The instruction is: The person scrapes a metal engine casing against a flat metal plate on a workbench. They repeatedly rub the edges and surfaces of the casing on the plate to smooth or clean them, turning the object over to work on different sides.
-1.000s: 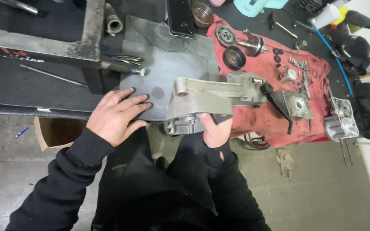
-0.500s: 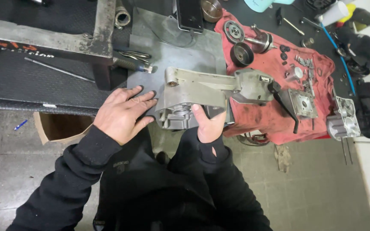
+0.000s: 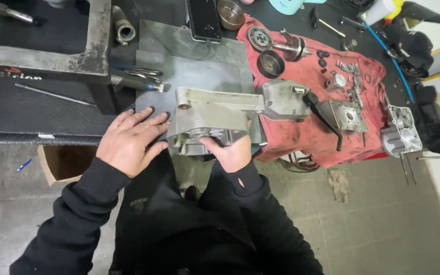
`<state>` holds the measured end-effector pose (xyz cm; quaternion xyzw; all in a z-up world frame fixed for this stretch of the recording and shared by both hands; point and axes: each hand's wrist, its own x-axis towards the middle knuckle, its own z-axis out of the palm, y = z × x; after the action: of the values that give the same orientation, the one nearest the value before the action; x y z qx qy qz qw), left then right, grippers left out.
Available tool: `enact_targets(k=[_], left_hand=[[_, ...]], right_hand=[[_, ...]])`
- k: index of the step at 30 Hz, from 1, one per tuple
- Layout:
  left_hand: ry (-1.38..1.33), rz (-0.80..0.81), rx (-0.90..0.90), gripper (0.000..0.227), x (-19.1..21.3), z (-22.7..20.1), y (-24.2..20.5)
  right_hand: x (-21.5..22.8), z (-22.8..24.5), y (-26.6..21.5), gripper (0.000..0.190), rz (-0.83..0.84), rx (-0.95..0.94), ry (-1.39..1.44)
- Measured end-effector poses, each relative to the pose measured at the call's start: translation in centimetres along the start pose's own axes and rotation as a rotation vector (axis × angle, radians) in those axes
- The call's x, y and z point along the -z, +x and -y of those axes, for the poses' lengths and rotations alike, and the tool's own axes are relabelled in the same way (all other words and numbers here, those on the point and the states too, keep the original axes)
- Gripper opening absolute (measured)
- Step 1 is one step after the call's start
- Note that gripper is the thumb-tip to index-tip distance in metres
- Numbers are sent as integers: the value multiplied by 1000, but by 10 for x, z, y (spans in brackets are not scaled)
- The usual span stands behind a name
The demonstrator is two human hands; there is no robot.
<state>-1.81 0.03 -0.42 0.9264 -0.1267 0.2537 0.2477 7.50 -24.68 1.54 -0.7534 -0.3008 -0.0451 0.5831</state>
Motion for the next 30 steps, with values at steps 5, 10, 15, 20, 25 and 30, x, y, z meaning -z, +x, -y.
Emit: enact_targets(k=[5,10,15,20,25,30], left_hand=[[19,8,26,39,-3,-5,-3],[96,-30,49,40,-9,-9,-8],[108,-20,47,40,-7,-10,-6],[113,-44,30,43,-7,-14,0],[185,-49,51,29,-14,-14,-7],[163,-58,54,27,-11,-13,-5]], right_hand=[[11,1,3,47,149,79,-413],[3,8,5,48,95,221,-474],[-1,17,5,46,6,154,-405],[2,15,9,41,21,156,-410],[3,3,0,42,16,186,-512],[3,1,-1,41,54,192,-572]])
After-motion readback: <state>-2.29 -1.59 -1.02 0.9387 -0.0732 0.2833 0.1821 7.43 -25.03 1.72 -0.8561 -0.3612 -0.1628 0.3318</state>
